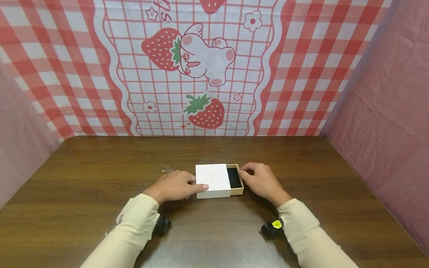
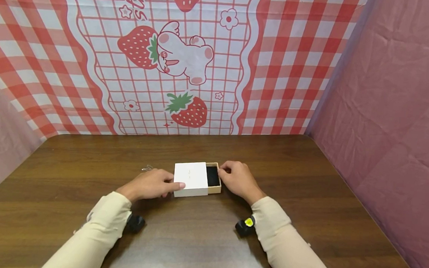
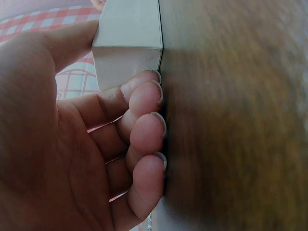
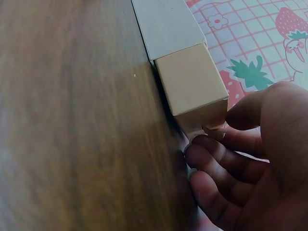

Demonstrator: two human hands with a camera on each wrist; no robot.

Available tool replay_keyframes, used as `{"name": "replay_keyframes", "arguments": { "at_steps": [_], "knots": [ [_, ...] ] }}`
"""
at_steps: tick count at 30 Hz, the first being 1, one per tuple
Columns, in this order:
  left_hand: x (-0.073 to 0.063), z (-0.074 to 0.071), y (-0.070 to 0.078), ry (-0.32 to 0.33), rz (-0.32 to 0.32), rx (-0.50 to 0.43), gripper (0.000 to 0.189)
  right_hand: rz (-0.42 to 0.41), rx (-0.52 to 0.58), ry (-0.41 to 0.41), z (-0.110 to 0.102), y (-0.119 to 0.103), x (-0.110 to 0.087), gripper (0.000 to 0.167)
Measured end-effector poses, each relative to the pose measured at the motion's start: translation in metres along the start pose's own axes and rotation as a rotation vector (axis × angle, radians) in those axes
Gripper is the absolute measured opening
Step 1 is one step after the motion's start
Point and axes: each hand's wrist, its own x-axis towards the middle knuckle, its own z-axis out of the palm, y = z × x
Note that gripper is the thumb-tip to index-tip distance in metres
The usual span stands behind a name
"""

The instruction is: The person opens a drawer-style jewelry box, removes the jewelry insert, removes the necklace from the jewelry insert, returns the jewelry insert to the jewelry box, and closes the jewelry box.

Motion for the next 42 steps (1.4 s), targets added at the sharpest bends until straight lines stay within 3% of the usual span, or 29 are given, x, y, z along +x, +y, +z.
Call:
{"name": "replay_keyframes", "arguments": {
  "at_steps": [42],
  "knots": [
    [0.0002,0.0003,0.0001,-0.007,-0.015,-0.001,0.053,-0.088,0.009,-0.049,0.0007,-0.0012,-0.0015,0.014]
  ]
}}
